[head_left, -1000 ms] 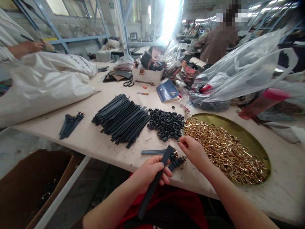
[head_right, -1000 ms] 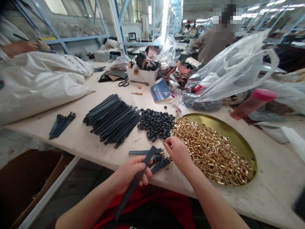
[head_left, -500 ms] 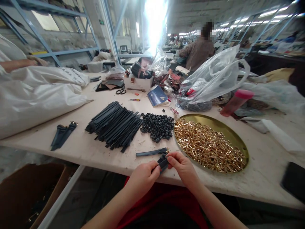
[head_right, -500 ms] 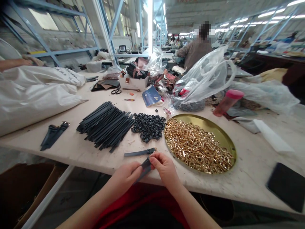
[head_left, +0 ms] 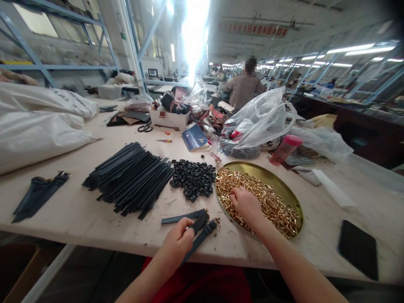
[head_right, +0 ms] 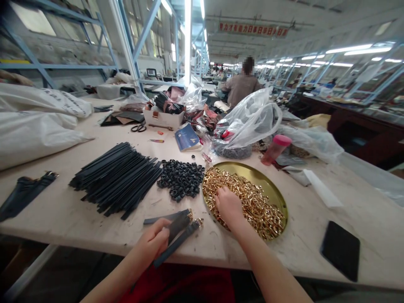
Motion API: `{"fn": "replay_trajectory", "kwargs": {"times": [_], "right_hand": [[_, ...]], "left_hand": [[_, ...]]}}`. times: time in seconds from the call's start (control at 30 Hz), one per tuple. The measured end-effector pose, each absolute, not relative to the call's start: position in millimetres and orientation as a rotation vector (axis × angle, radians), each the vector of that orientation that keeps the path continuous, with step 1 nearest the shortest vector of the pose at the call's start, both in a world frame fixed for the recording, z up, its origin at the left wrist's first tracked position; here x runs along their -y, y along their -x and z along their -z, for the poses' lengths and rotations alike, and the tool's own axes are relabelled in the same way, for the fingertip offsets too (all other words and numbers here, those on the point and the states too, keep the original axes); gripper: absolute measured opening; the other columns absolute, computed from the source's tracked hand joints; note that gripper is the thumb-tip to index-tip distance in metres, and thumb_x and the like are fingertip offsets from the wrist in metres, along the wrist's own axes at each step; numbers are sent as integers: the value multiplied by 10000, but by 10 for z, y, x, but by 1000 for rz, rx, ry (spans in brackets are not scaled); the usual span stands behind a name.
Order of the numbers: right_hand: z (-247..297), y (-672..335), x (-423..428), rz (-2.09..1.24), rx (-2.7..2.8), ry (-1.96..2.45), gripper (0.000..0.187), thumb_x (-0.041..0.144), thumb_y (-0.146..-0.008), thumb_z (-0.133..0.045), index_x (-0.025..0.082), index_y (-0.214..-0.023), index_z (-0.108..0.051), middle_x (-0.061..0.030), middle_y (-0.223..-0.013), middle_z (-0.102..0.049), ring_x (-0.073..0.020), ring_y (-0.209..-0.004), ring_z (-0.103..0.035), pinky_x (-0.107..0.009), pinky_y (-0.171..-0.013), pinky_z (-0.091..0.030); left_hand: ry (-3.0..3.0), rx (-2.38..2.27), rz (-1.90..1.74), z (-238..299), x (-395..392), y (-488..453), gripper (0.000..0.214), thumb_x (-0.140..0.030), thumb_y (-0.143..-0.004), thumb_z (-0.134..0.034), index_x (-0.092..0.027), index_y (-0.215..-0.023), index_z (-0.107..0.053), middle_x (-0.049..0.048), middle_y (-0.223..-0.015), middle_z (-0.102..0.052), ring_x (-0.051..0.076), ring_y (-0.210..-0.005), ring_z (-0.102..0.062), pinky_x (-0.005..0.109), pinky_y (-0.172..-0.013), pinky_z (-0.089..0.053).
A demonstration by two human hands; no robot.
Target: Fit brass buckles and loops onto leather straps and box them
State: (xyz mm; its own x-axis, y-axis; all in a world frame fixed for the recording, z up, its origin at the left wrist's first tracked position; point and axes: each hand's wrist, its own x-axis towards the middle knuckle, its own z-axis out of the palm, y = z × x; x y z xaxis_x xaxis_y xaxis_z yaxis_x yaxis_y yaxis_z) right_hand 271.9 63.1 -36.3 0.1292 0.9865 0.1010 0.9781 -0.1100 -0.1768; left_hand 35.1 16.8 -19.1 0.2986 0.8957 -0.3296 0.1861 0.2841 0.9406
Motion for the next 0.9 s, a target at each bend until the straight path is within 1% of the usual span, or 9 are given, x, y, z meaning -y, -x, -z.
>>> {"fn": "replay_trajectory", "kwargs": {"times": [0.1,0.2,0.27,0.37,0.47,0.53,0.67,0.8,0.9], "right_hand": [[441,-2802,-839,-33,1981,2321,157,268,-818,-481,147,-828,-580,-121,-881,-623,-214,-791,-599,-298,-656,-397],[506,-2783,-936,-72,1989,2367,153,259,-811,-486,145,-816,-589,-133,-870,-635,-223,-780,-611,-298,-632,-396],[503,-2782,-982,-118,1983,2384,142,217,-796,-485,136,-767,-598,-143,-830,-640,-229,-758,-614,-299,-614,-391],[426,-2809,-1022,-177,1967,2368,131,148,-752,-486,130,-679,-592,-142,-762,-637,-228,-725,-607,-300,-598,-382],[291,-2778,-947,-185,1977,2257,126,171,-765,-462,154,-709,-574,-99,-816,-627,-191,-757,-580,-284,-636,-386],[202,-2665,-807,-384,1911,2050,127,234,-785,-453,174,-735,-553,-48,-785,-608,-154,-720,-553,-259,-631,-391],[125,-2254,-425,-1092,1378,1467,187,373,-737,-528,190,-695,-522,23,-636,-536,-119,-580,-472,-248,-566,-384],[215,-1896,-178,-1242,1027,1320,260,407,-685,-599,194,-606,-473,48,-546,-466,-98,-515,-416,-237,-518,-353],[315,-1792,-117,-1259,1003,1229,259,429,-687,-611,195,-730,-508,19,-660,-548,-121,-595,-492,-250,-569,-396]], "left_hand": [[-1177,-1183,-629,219,-200,-401,111,-220,-735,-386,-181,-767,-485,-91,-402,-281,86,-390,-263,190,-410,-194],[-1196,-1185,-617,237,-234,-394,127,-286,-762,-401,-186,-727,-473,-88,-416,-281,87,-398,-270,194,-414,-205],[-1293,-1194,-627,252,-252,-376,184,-342,-773,-434,-180,-705,-488,-64,-469,-365,99,-460,-348,202,-456,-264],[-1460,-1165,-618,261,-273,-370,237,-373,-790,-445,-162,-738,-539,-6,-646,-525,143,-643,-468,230,-593,-352],[-1505,-1163,-625,225,-304,-423,239,-356,-796,-445,-150,-784,-566,25,-759,-587,178,-750,-508,258,-686,-372],[-1460,-1180,-675,179,-330,-495,238,-356,-784,-471,-144,-825,-571,29,-777,-602,184,-759,-522,260,-693,-380],[-1314,-1157,-821,97,-338,-664,276,-381,-746,-539,-131,-860,-567,18,-752,-602,164,-710,-527,241,-644,-394],[-1261,-1205,-928,81,-245,-708,242,-371,-732,-558,-135,-779,-565,1,-677,-574,136,-655,-503,222,-608,-391],[-1237,-1257,-942,91,-179,-624,190,-332,-721,-557,-142,-731,-558,-15,-639,-546,118,-621,-479,210,-590,-383]]}}
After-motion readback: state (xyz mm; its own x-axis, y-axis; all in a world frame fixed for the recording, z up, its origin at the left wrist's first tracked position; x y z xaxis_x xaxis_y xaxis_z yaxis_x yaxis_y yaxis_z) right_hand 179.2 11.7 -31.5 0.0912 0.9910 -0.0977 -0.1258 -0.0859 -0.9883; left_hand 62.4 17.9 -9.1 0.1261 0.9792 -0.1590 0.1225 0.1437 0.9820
